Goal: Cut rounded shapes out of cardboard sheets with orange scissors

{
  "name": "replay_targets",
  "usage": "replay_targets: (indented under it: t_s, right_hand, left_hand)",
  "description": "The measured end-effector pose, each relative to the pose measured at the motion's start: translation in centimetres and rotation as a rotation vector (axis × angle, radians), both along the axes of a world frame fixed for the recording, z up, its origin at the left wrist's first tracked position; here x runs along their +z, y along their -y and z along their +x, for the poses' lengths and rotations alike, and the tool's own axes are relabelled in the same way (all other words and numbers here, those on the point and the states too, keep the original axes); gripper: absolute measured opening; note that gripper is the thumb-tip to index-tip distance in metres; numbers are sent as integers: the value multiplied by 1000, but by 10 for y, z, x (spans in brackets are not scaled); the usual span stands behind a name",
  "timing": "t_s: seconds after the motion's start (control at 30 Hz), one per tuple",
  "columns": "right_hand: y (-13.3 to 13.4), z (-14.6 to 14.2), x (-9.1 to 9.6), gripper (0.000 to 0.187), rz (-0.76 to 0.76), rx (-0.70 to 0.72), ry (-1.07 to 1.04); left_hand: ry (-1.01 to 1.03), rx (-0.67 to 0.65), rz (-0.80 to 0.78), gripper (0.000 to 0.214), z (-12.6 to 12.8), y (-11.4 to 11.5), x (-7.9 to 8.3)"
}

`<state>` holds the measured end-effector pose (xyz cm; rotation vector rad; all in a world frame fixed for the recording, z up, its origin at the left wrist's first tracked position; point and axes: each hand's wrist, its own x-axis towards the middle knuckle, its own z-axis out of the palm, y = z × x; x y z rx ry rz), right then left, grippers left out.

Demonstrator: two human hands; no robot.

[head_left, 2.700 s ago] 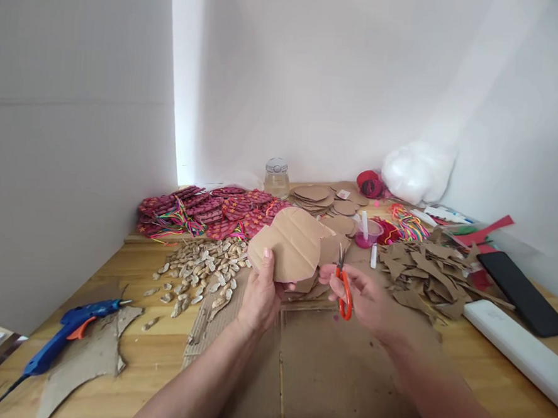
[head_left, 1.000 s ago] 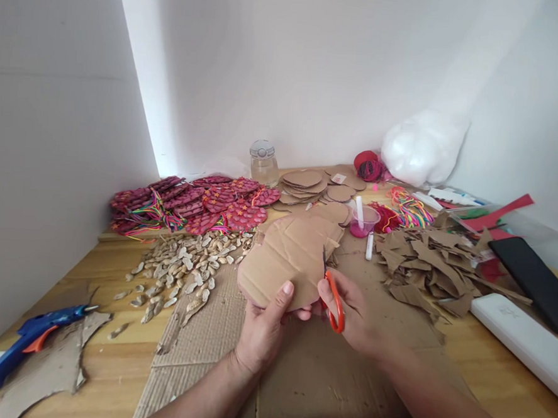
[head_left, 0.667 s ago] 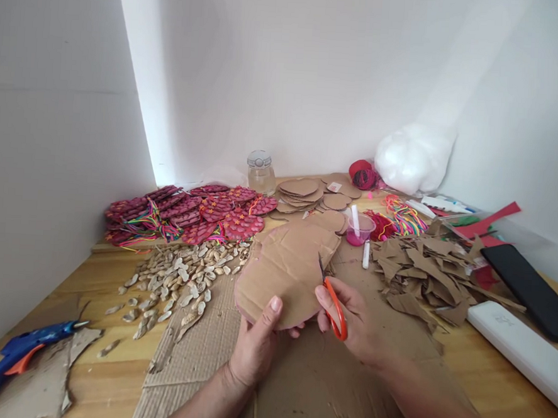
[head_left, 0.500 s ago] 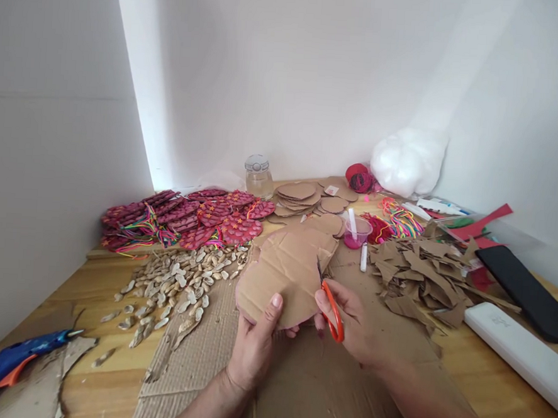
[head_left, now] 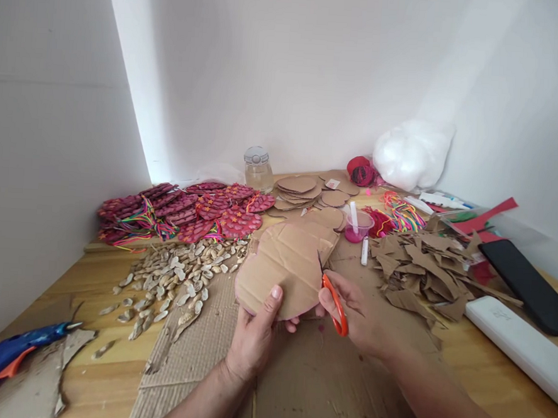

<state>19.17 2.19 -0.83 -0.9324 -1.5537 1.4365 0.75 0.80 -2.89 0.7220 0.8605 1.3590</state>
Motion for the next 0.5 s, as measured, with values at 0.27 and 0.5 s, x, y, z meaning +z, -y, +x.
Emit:
replay_targets:
  t_s: [0.27, 0.5]
  right_hand:
    - [-1, 4, 2, 42, 66, -42, 74]
    - [1, 9, 2, 44, 107, -4, 86]
  left_hand:
    - [6, -13, 52, 40, 1, 1, 0]
    - [26, -38, 53, 35, 1, 0, 2]
